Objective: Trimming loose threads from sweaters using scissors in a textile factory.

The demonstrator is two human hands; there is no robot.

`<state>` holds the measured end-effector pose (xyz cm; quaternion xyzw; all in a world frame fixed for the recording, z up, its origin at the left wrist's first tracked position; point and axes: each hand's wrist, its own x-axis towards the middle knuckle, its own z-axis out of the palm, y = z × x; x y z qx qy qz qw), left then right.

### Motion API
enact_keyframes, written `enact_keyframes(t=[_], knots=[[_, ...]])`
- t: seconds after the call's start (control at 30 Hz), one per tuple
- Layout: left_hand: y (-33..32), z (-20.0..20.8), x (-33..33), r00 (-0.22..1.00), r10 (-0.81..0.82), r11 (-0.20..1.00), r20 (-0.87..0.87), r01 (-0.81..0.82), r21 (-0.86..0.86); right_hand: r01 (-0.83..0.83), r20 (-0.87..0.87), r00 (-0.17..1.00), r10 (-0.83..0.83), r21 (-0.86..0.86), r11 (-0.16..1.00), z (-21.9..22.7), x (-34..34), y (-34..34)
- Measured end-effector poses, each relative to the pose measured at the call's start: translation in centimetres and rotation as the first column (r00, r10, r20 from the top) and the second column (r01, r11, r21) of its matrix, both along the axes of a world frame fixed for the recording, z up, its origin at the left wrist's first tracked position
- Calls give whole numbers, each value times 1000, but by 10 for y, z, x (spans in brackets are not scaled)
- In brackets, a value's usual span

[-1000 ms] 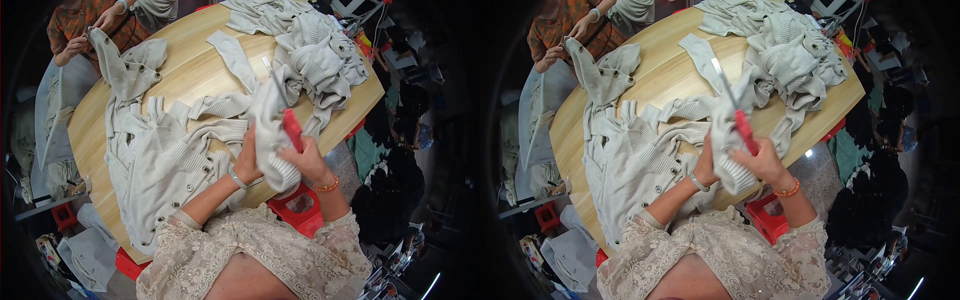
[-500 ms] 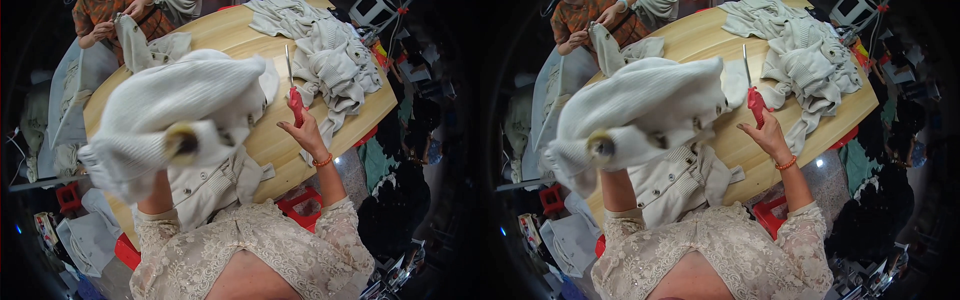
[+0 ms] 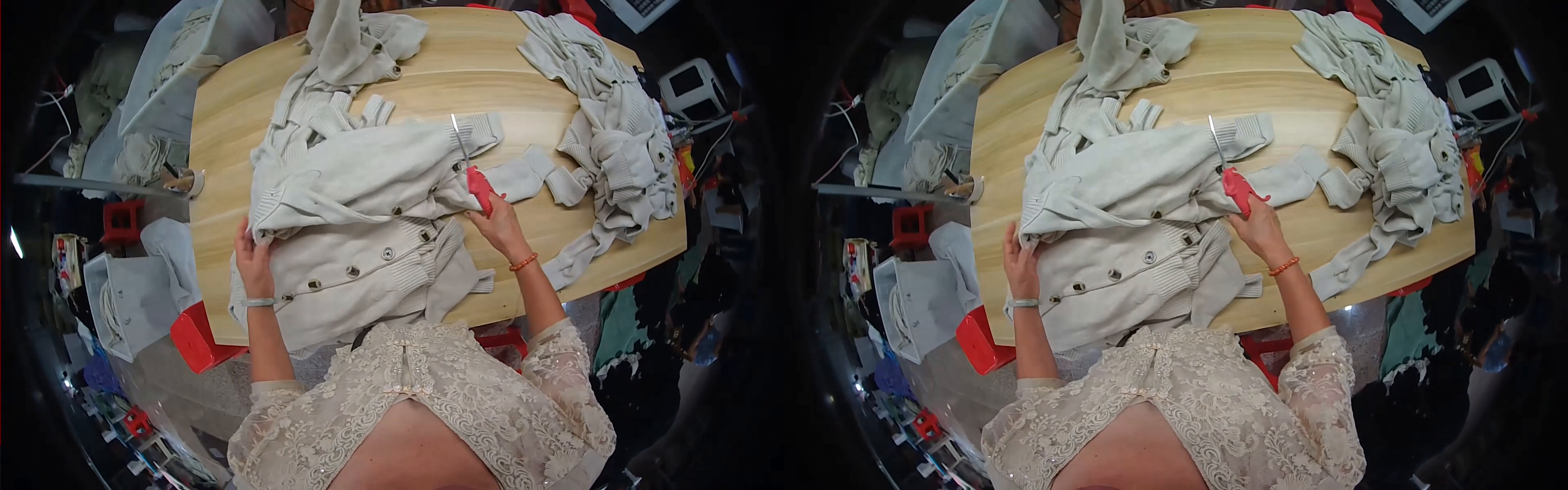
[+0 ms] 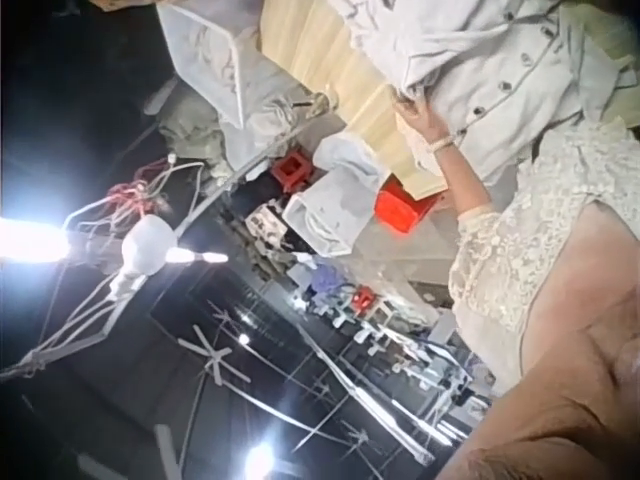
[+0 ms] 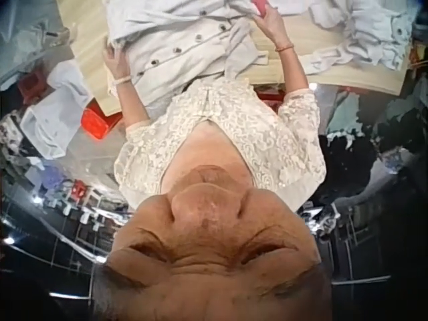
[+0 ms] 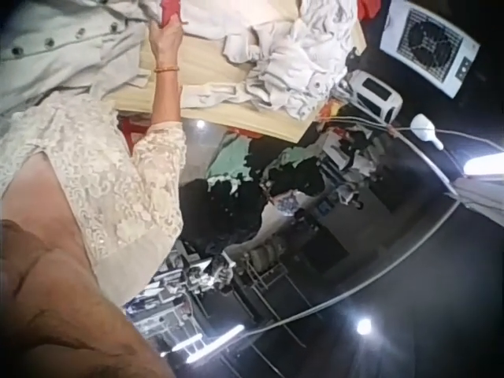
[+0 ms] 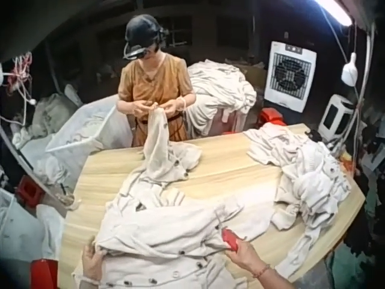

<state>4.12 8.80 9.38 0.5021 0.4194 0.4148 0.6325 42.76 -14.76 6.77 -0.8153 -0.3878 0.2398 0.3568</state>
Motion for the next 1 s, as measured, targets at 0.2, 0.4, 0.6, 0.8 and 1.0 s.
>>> enact_keyframes(t=[0.2,0.4,0.6,0.8,1.0], knots=[[42,-21,7,965,-114,986,-236,139,92,-35,224,974,38,-16,999,-31,-40,71],[61,15,26,766,-261,849,-587,471,238,109,73,991,-111,36,993,-43,-28,92],[8,62,93,744,-598,753,-296,649,109,356,-228,922,-312,189,915,-3,32,34],[-142,99,180,-72,-887,-114,456,991,-66,537,-50,823,-566,392,747,19,194,-117],[-134,146,170,113,-709,158,696,987,0,412,-74,895,-440,516,751,118,171,-68]])
